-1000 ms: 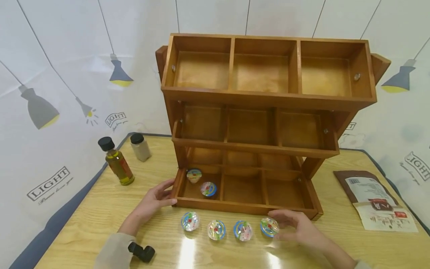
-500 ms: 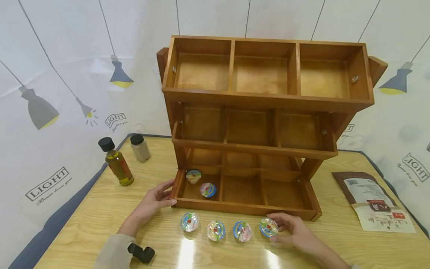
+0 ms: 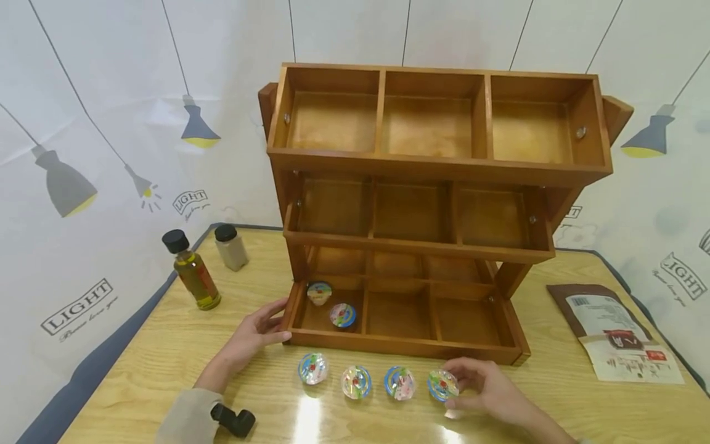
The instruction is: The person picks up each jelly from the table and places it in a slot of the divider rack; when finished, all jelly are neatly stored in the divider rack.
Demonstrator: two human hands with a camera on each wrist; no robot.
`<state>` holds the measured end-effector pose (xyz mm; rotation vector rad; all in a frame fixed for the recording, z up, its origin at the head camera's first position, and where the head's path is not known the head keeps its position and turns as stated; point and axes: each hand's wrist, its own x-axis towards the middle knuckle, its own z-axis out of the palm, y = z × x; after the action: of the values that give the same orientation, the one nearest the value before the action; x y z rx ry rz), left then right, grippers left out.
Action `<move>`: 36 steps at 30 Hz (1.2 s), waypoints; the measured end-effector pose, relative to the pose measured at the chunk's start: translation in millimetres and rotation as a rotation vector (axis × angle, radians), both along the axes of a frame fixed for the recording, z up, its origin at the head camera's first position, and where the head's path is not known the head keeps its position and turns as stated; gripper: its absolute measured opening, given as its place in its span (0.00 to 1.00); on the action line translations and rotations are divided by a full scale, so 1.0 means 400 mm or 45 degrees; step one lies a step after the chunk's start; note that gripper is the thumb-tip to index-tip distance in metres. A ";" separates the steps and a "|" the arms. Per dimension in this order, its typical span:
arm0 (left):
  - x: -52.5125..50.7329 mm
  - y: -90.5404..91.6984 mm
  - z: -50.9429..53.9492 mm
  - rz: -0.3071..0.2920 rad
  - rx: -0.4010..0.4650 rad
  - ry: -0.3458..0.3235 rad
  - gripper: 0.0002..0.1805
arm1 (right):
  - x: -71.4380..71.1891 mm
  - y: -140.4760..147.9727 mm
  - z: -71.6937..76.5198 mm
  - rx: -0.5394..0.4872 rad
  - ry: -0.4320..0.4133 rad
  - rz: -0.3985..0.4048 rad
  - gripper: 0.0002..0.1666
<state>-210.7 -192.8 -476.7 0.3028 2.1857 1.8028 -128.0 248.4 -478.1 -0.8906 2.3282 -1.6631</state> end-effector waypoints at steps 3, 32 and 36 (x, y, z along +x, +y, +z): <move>0.001 0.000 -0.001 0.000 -0.011 -0.006 0.40 | -0.014 -0.023 0.025 -0.073 0.077 0.035 0.27; 0.001 0.001 -0.002 0.005 0.028 0.015 0.40 | -0.303 -0.273 0.066 0.418 -0.214 -0.602 0.33; 0.003 0.004 -0.003 -0.008 -0.002 0.026 0.40 | -0.306 -0.272 0.059 0.433 -0.202 -0.602 0.33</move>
<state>-209.6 -191.3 -478.0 0.3282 2.1976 1.8022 -250.6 139.4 -454.5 -0.1434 2.7279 -1.3358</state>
